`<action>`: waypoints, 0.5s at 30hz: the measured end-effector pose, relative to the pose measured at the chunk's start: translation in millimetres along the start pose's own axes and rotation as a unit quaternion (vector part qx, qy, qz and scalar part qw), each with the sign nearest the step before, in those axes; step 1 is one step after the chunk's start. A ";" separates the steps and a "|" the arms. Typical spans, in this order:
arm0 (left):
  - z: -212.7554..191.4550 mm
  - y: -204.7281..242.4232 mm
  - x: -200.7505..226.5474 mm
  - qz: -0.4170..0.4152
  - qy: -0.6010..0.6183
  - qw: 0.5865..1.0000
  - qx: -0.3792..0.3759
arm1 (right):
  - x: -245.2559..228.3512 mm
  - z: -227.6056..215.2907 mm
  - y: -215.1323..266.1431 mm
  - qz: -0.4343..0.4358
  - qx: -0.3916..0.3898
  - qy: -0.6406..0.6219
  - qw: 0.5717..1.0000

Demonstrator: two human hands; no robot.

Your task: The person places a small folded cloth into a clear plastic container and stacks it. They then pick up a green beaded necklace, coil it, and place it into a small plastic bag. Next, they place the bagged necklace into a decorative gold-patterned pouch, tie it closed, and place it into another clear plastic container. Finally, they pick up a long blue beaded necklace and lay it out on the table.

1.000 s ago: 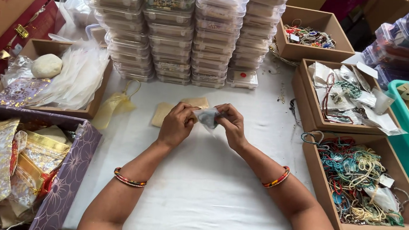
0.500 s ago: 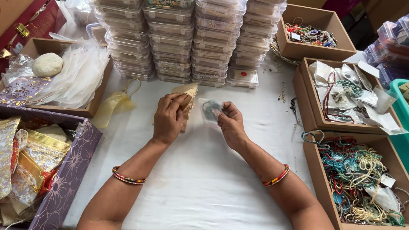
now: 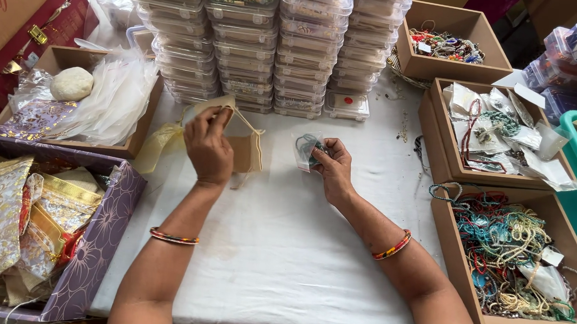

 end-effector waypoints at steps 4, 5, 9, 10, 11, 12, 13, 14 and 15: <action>-14.7 -28.1 -23.3 -0.067 0.071 0.995 -0.028 | 0.9 -1.6 -1.7 0.004 -0.001 0.019 1.000; -45.2 -48.8 -13.0 -0.069 0.065 0.995 -0.023 | 1.5 -1.9 -2.6 0.006 -0.008 0.017 1.000; -135.3 -96.0 -17.9 -0.004 -0.213 0.975 0.060 | 2.6 1.5 -1.9 -0.007 -0.011 0.043 0.999; -150.0 -100.6 -34.5 -0.022 -0.276 0.956 0.101 | 1.2 0.8 -1.8 -0.007 -0.010 0.045 0.999; -156.3 -103.2 -39.4 -0.025 -0.278 0.955 0.102 | 0.6 2.9 -1.2 -0.005 -0.013 0.045 0.999; -164.8 -105.8 -45.2 -0.045 -0.307 0.943 0.120 | 0.2 4.6 -0.9 0.000 -0.016 0.033 0.999; -171.8 -109.6 -49.9 -0.061 -0.334 0.931 0.136 | -0.3 5.1 0.9 0.005 -0.014 0.020 1.000; -171.4 -109.1 -45.2 -0.061 -0.335 0.931 0.136 | 1.2 4.9 -0.4 0.006 -0.014 0.019 1.000; -167.9 -108.9 -40.7 -0.058 -0.333 0.934 0.115 | 2.2 4.3 -0.8 0.004 -0.017 0.023 1.000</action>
Point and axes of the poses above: each hand's wrist, its own y-axis away from the middle knuckle, its own z-axis out of the palm, x = y × z, the point moved 7 cm from there along -y, towards the middle knuckle, and after that the axes turned 12 degrees about -z, right-handed, at the moved point
